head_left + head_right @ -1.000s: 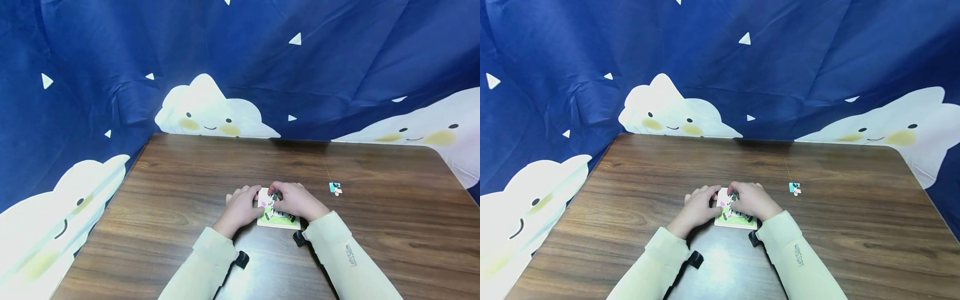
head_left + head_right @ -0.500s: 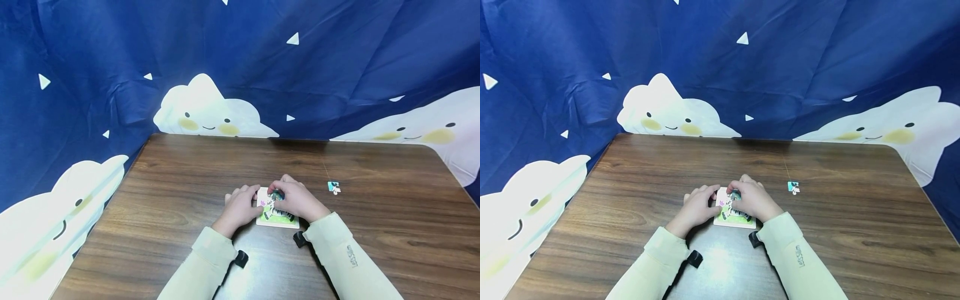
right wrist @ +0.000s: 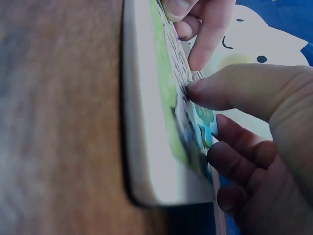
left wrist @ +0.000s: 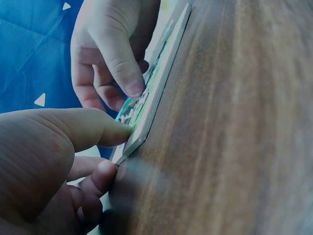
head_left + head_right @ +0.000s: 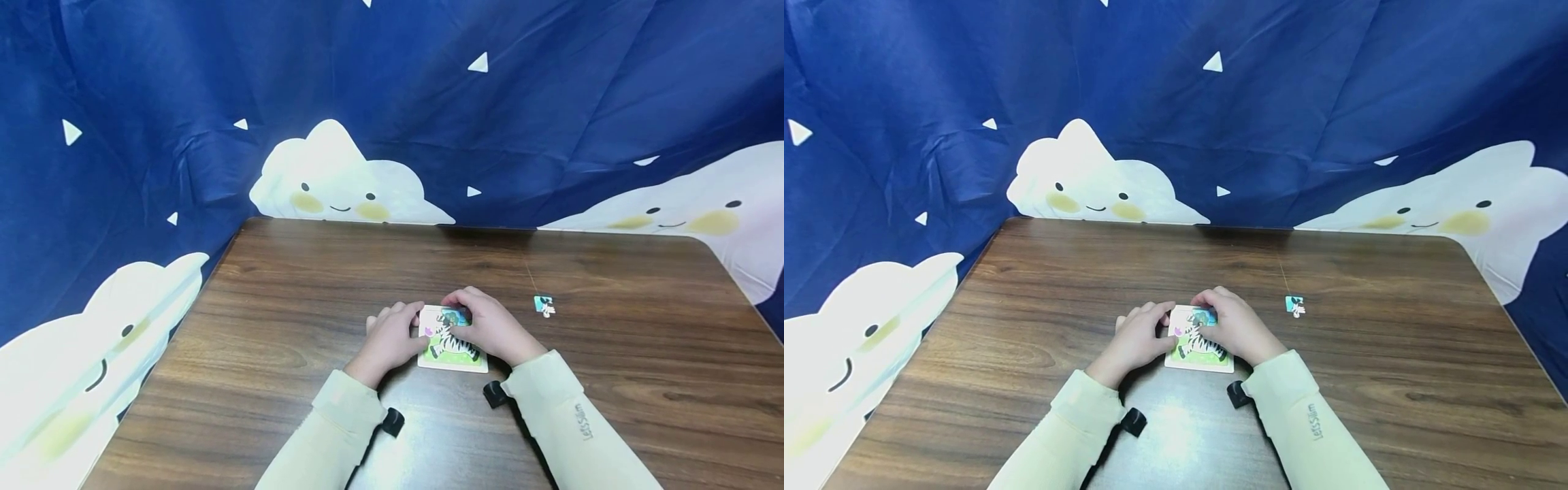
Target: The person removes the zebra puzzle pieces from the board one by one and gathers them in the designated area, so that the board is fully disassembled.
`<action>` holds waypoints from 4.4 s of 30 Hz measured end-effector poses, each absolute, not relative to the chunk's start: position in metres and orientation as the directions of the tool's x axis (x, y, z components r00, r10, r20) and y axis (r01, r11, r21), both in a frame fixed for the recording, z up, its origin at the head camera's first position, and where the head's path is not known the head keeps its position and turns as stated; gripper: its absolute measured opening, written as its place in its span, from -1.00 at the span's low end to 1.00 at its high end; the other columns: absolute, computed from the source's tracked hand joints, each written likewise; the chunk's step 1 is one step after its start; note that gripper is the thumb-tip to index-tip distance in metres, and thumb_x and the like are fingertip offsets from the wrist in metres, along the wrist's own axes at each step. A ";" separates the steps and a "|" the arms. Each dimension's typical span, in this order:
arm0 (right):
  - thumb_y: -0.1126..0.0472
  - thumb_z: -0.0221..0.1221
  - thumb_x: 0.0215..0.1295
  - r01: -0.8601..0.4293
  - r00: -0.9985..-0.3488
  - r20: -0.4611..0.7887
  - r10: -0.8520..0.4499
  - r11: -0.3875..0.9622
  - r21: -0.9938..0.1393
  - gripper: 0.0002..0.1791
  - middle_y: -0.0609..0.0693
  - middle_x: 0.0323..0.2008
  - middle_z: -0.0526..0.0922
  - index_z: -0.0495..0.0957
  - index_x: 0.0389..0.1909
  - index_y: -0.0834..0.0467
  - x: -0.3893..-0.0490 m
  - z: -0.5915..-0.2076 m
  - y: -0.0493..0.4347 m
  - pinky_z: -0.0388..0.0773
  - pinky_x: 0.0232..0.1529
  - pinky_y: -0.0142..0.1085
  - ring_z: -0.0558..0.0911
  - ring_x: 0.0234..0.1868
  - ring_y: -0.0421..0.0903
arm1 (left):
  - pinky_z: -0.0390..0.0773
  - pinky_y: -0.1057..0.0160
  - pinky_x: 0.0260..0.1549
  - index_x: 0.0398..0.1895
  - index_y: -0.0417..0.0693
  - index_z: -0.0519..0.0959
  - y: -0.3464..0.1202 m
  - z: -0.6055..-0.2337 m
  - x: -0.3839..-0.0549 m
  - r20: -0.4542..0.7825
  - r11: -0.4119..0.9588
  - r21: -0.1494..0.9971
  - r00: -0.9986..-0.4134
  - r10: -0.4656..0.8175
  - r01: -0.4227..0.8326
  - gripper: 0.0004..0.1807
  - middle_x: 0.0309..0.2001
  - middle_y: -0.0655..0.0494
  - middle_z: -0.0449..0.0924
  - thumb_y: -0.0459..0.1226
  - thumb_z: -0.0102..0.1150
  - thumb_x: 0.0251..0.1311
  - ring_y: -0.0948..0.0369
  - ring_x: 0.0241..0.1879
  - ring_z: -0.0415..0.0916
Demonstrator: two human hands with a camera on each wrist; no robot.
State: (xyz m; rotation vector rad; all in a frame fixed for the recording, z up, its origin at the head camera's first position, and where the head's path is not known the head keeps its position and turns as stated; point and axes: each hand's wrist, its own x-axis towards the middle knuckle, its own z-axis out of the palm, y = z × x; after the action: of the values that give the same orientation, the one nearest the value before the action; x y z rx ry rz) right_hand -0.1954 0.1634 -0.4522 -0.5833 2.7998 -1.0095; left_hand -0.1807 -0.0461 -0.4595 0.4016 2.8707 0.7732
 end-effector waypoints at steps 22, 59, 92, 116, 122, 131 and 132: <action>0.40 0.28 0.16 -0.261 -0.941 -0.002 -0.339 0.727 -0.635 -0.64 0.01 -0.07 0.62 0.63 0.01 0.16 -0.196 -0.451 0.173 0.47 -0.05 -0.12 0.54 -0.14 -0.05 | 0.23 0.06 -0.13 0.39 0.09 0.45 -0.047 -0.460 -0.179 -0.063 0.834 0.507 -0.956 0.288 0.217 -0.26 -0.21 0.32 0.46 -0.04 0.34 0.07 0.18 -0.17 0.38; 0.30 0.32 0.20 -0.257 -0.962 0.098 -0.253 0.730 -0.633 -0.87 -0.08 -0.29 0.69 0.73 -0.23 0.13 -0.191 -0.451 0.184 0.51 -0.22 -0.21 0.57 -0.30 -0.14 | 0.24 0.06 -0.11 0.39 0.07 0.45 -0.044 -0.458 -0.177 -0.064 0.834 0.503 -0.952 0.298 0.228 -0.26 -0.19 0.33 0.47 -0.03 0.33 0.08 0.19 -0.15 0.40; 0.19 0.32 0.26 -0.187 -0.978 0.189 -0.089 0.775 -0.604 -0.88 0.07 -0.20 0.76 0.75 -0.25 0.12 -0.189 -0.438 0.276 0.43 -0.16 -0.16 0.60 -0.20 -0.03 | 0.24 0.02 -0.09 0.39 0.07 0.45 -0.046 -0.460 -0.179 -0.059 0.835 0.499 -0.953 0.298 0.231 -0.26 -0.18 0.33 0.48 -0.02 0.33 0.07 0.16 -0.12 0.41; 0.15 0.28 0.32 -0.026 -0.994 0.098 0.039 0.810 -0.585 -0.79 0.15 -0.24 0.74 0.72 -0.20 0.22 -0.183 -0.441 0.328 0.35 -0.20 -0.17 0.56 -0.21 0.04 | 0.24 0.04 -0.11 0.39 0.07 0.46 -0.046 -0.462 -0.179 -0.055 0.834 0.505 -0.956 0.289 0.223 -0.26 -0.20 0.34 0.47 -0.01 0.34 0.07 0.17 -0.15 0.40; 0.12 0.28 0.33 -0.015 -0.993 0.105 0.057 0.813 -0.582 -0.77 0.15 -0.25 0.74 0.72 -0.22 0.22 -0.180 -0.443 0.340 0.33 -0.23 -0.21 0.54 -0.24 0.01 | 0.23 0.07 -0.13 0.39 0.07 0.46 -0.045 -0.462 -0.179 -0.057 0.834 0.505 -0.956 0.288 0.222 -0.25 -0.22 0.35 0.46 -0.01 0.34 0.07 0.18 -0.17 0.39; 0.10 0.25 0.36 0.044 -0.995 0.048 0.087 0.819 -0.572 -0.74 0.21 -0.19 0.72 0.70 -0.17 0.24 -0.176 -0.446 0.356 0.31 -0.22 -0.18 0.53 -0.20 0.06 | 0.23 0.05 -0.12 0.38 0.06 0.47 -0.046 -0.463 -0.179 -0.049 0.829 0.512 -0.956 0.291 0.226 -0.26 -0.21 0.34 0.47 -0.02 0.35 0.07 0.18 -0.17 0.39; 0.11 0.25 0.36 0.046 -0.995 0.046 0.088 0.822 -0.568 -0.74 0.21 -0.20 0.72 0.70 -0.17 0.24 -0.176 -0.446 0.357 0.31 -0.22 -0.17 0.54 -0.20 0.07 | 0.23 0.05 -0.12 0.38 0.06 0.47 -0.046 -0.462 -0.179 -0.049 0.829 0.512 -0.956 0.291 0.226 -0.26 -0.21 0.34 0.47 -0.02 0.35 0.07 0.18 -0.17 0.39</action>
State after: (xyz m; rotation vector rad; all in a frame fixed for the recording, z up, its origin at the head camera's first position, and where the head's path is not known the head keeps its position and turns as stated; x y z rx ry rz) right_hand -0.1756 0.3575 -0.4463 0.1127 3.0654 -0.9522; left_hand -0.1787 -0.0461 -0.4625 0.4092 2.8838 0.7844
